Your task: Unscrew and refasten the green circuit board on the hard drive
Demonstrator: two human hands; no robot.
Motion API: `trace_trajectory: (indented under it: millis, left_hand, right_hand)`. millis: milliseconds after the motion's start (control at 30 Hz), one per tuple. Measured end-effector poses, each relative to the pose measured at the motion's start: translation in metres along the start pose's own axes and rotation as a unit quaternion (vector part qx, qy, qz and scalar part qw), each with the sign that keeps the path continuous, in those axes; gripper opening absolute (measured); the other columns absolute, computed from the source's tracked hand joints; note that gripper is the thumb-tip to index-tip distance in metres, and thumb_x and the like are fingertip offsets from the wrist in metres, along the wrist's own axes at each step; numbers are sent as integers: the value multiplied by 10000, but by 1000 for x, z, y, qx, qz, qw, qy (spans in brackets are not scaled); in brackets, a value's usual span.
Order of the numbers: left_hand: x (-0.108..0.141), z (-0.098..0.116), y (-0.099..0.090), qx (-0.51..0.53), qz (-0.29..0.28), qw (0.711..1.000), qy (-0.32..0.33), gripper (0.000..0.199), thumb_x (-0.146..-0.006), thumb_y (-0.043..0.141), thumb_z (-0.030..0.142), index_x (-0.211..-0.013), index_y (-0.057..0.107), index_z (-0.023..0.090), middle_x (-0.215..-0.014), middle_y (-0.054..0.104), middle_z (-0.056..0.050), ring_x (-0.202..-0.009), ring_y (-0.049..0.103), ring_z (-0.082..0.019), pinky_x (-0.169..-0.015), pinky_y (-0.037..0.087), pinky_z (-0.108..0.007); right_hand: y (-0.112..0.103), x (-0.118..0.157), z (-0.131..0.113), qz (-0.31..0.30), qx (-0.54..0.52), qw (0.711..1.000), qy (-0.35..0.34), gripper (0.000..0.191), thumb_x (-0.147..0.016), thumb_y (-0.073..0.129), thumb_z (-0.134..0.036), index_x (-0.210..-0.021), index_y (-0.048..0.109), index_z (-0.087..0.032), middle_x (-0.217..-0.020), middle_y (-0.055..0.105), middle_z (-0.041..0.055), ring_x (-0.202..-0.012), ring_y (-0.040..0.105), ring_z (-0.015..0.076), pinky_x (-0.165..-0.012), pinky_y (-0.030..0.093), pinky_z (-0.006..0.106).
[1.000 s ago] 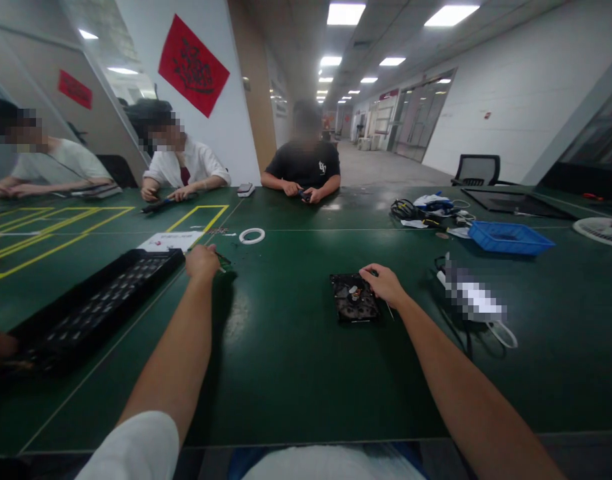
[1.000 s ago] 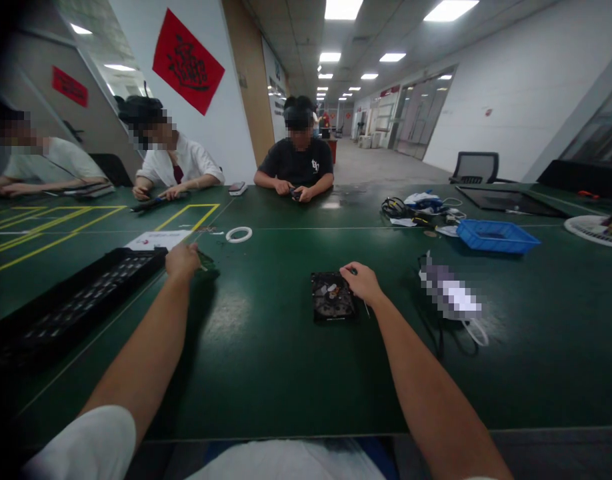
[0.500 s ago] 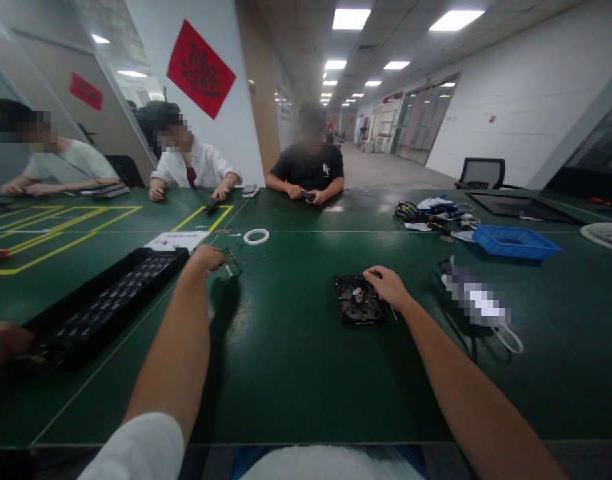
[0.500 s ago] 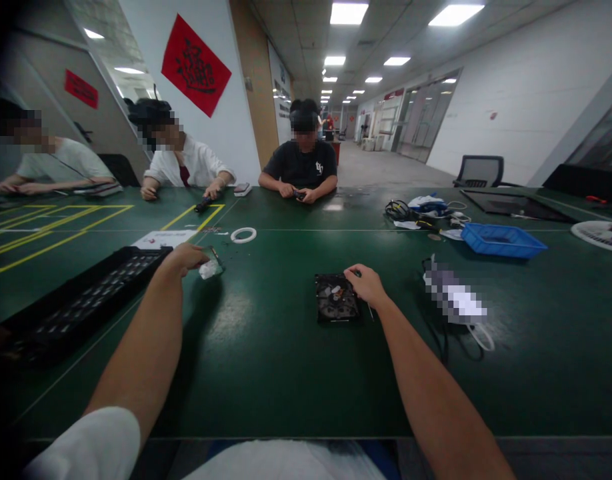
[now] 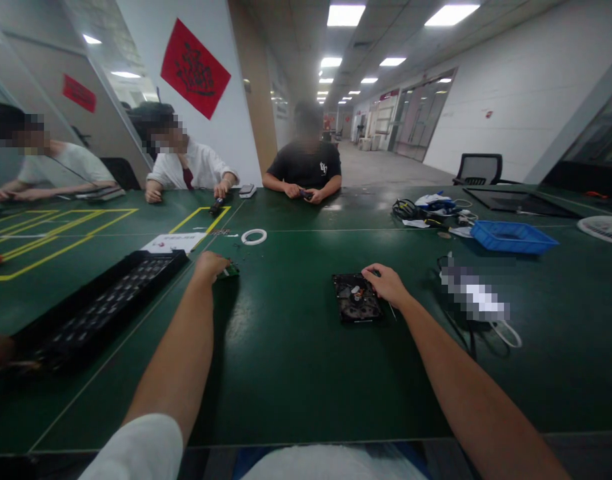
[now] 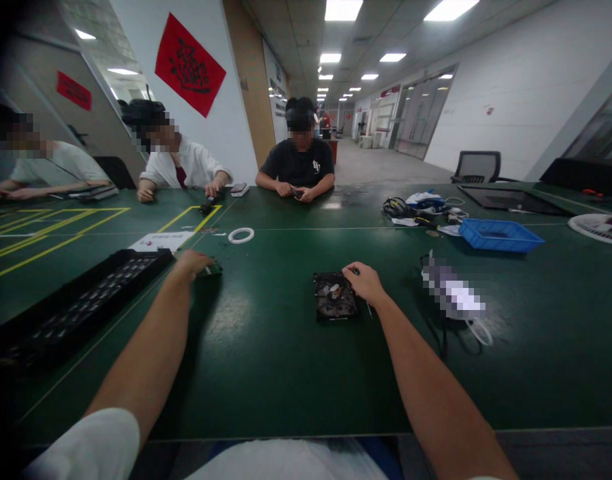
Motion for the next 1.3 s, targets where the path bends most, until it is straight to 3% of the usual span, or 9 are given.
trace_trajectory:
  millis: [167,533,633,733,800,867,1000,1100,1300]
  left_hand:
    - [6,-2,13,-3,11,1000,-23,340,-714,790,291,-1011,718,142,-952,748,-126,-847,694,-254,-704,518,-322]
    - [17,43,36,-18,24,995,95,238,-850,637,285,-1015,762,168,-1041,763,-115,-1012,694,-272,-909,491,-351]
    - [23,61,46,-22,14,991,131,228,-851,628,281,-996,774,183,-1018,770,-108,-1002,701,-280,-904,493,-347]
    - [31,79,56,-22,-1,986,165,228,-853,630,287,-1005,776,197,-1017,774,-93,-983,708,-265,-893,497,-328]
    - [37,90,61,-20,-14,982,187,226,-858,633,293,-1012,775,207,-1017,777,-76,-974,709,-248,-889,500,-311]
    - [42,100,67,-17,-27,978,207,223,-865,631,298,-1016,774,217,-1013,779,-59,-967,710,-231,-888,501,-295]
    - [55,117,74,-10,-44,971,235,210,-877,633,297,-1011,774,217,-1013,778,-47,-951,708,-216,-891,503,-286]
    - [64,127,80,-4,-55,967,248,200,-877,642,284,-1008,776,214,-1002,777,-48,-938,706,-216,-886,506,-289]
    - [80,146,92,13,-78,961,264,178,-877,658,266,-999,781,223,-1013,778,-35,-937,707,-202,-882,509,-275]
  right_hand:
    - [0,1,-2,-2,1,1000,-4,272,-922,604,-417,-1034,697,-187,-604,575,-28,-493,523,109,-419,406,184]
    - [1,2,-2,-34,-17,999,-6,336,-925,623,-456,-1103,697,-181,-639,598,-16,-495,492,95,-425,372,179]
    - [5,6,0,-85,-43,995,3,454,-900,659,-506,-1222,665,-186,-832,694,45,-513,487,88,-407,330,185]
    - [3,16,-2,-147,-77,986,-1,663,-821,757,-516,-1385,567,-225,-1311,634,134,-622,557,93,-426,349,190]
    - [2,24,-6,-203,-89,975,-17,850,-751,825,-504,-1485,465,-270,-1530,457,134,-809,639,154,-523,459,214]
    - [2,33,-10,-265,-90,959,-36,1049,-680,884,-485,-1560,343,-308,-1596,369,110,-1100,630,270,-772,564,326]
    - [1,44,-21,-337,-69,933,-109,1233,-588,939,-460,-1600,259,-279,-1647,279,77,-1466,342,363,-1211,292,487]
    - [2,45,-22,-349,-20,927,-135,1278,-576,935,-499,-1613,219,-283,-1681,191,56,-1528,213,367,-1266,142,482]
    - [4,45,-23,-346,27,925,-153,1292,-586,916,-544,-1620,186,-285,-1693,148,53,-1538,191,363,-1273,123,478]
Point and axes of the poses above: each hand's wrist, its own x-axis away from the middle knuckle, its own y-axis out of the palm, z = x × y, the point moved 10 cm from there along -x, towards the middle knuckle
